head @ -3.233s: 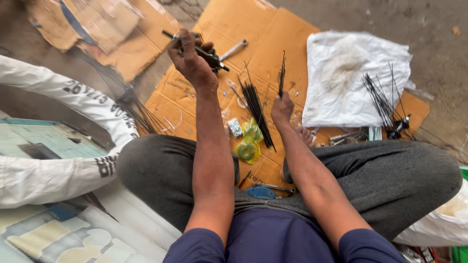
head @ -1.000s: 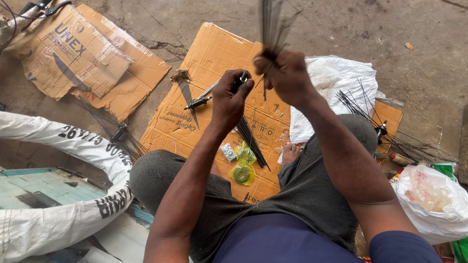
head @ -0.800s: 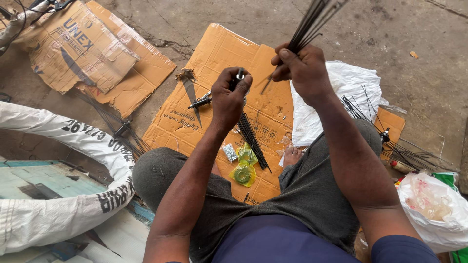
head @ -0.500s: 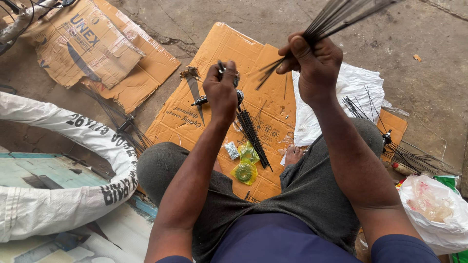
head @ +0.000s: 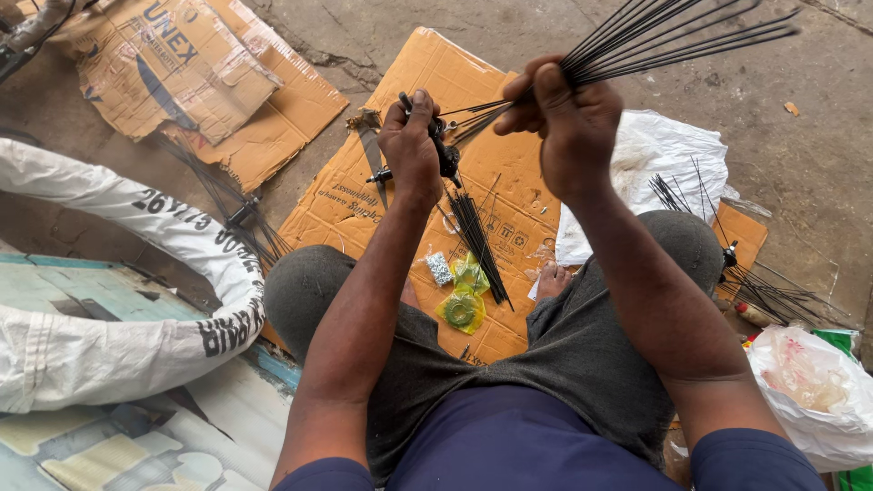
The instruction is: The person sits on the floor and inserts multiple bicycle spokes into the hub of a wheel. They handle the spokes one by one, feeding them into the hub holes and adjusting their positions.
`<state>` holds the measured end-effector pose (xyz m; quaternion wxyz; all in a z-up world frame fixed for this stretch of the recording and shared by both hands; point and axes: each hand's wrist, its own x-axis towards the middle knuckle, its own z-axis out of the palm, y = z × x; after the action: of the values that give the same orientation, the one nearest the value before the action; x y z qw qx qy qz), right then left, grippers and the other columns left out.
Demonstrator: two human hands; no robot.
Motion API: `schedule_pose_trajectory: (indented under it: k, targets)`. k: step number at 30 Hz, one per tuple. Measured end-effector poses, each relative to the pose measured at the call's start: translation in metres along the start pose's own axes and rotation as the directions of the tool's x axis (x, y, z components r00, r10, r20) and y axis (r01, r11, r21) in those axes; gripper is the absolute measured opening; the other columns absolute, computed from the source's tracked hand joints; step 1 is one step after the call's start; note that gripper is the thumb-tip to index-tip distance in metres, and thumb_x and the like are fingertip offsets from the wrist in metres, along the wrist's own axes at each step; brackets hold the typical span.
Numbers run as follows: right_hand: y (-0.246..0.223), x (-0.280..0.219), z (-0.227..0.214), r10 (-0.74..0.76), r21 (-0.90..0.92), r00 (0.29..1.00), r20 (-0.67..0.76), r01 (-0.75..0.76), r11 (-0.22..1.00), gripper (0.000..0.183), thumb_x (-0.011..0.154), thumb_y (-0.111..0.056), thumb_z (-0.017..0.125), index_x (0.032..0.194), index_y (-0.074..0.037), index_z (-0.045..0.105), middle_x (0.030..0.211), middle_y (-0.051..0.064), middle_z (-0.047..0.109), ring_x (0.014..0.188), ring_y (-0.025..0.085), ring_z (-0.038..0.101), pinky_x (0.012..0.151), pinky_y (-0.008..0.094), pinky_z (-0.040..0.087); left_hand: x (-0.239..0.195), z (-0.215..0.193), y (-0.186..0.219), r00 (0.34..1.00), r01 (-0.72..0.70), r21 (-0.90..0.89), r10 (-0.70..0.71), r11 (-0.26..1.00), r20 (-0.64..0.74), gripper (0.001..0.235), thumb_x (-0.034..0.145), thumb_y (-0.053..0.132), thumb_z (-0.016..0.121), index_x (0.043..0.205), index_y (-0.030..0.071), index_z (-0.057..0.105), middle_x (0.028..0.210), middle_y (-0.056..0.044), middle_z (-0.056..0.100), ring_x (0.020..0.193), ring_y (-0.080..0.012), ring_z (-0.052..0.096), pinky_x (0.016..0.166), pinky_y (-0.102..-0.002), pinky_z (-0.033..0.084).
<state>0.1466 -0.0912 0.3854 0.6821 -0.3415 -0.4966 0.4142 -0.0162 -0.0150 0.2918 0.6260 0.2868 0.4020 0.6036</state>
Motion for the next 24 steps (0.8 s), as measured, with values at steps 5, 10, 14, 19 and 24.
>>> schedule_pose_trajectory:
  k: [5, 10, 14, 19, 24]
  targets:
    - [-0.021, 0.003, -0.01, -0.042, 0.021, 0.999, 0.022, 0.042, 0.999, 0.027, 0.118, -0.028, 0.057, 0.117, -0.002, 0.064, 0.094, 0.017, 0.072, 0.07, 0.023, 0.074, 0.064, 0.038, 0.066, 0.009, -0.005, 0.0, 0.995, 0.099, -0.013, -0.1, 0.995, -0.028, 0.023, 0.103, 0.027, 0.065, 0.091, 0.007, 0.066, 0.082, -0.003, 0.064, 0.068, -0.011, 0.058, 0.059, -0.028, 0.052]
    - [-0.026, 0.001, -0.016, 0.113, 0.122, 0.992, 0.052, -0.119, 0.985, 0.027, 0.119, -0.027, 0.056, 0.117, -0.001, 0.064, 0.094, 0.018, 0.072, 0.071, 0.022, 0.073, 0.065, 0.04, 0.067, 0.007, 0.005, 0.016, 0.977, 0.204, -0.169, -0.191, 0.964, 0.091, 0.022, 0.103, 0.026, 0.061, 0.095, 0.006, 0.064, 0.083, -0.005, 0.065, 0.071, -0.0145, 0.063, 0.064, -0.032, 0.057]
    - [0.009, -0.007, 0.005, 0.244, 0.173, 0.97, -0.006, -0.24, 0.955, 0.024, 0.116, -0.025, 0.055, 0.117, -0.002, 0.062, 0.102, 0.016, 0.072, 0.076, 0.02, 0.071, 0.068, 0.038, 0.065, -0.02, 0.013, 0.021, 0.897, 0.248, -0.204, -0.145, 0.947, 0.418, 0.03, 0.109, 0.031, 0.056, 0.103, 0.004, 0.067, 0.085, -0.006, 0.065, 0.071, -0.0141, 0.061, 0.063, -0.029, 0.053]
    - [0.005, -0.004, -0.001, 0.31, 0.125, 0.951, -0.024, -0.304, 0.944, 0.023, 0.114, -0.024, 0.056, 0.119, -0.003, 0.064, 0.1, 0.015, 0.073, 0.075, 0.019, 0.071, 0.066, 0.034, 0.063, -0.019, 0.019, 0.016, 0.934, 0.09, -0.057, -0.064, 0.994, 0.351, 0.026, 0.107, 0.026, 0.062, 0.107, 0.0, 0.065, 0.089, -0.006, 0.066, 0.076, -0.0114, 0.062, 0.068, -0.026, 0.055]
    - [-0.014, 0.004, -0.019, 0.022, -0.098, 0.999, -0.041, -0.026, 0.995, 0.026, 0.116, -0.028, 0.059, 0.118, -0.002, 0.063, 0.104, 0.016, 0.074, 0.078, 0.021, 0.075, 0.072, 0.034, 0.067, -0.008, 0.013, 0.01, 0.912, -0.299, 0.191, 0.221, 0.935, 0.347, 0.028, 0.106, 0.024, 0.073, 0.106, 0.005, 0.053, 0.086, -0.001, 0.059, 0.075, -0.0066, 0.057, 0.063, -0.023, 0.051]
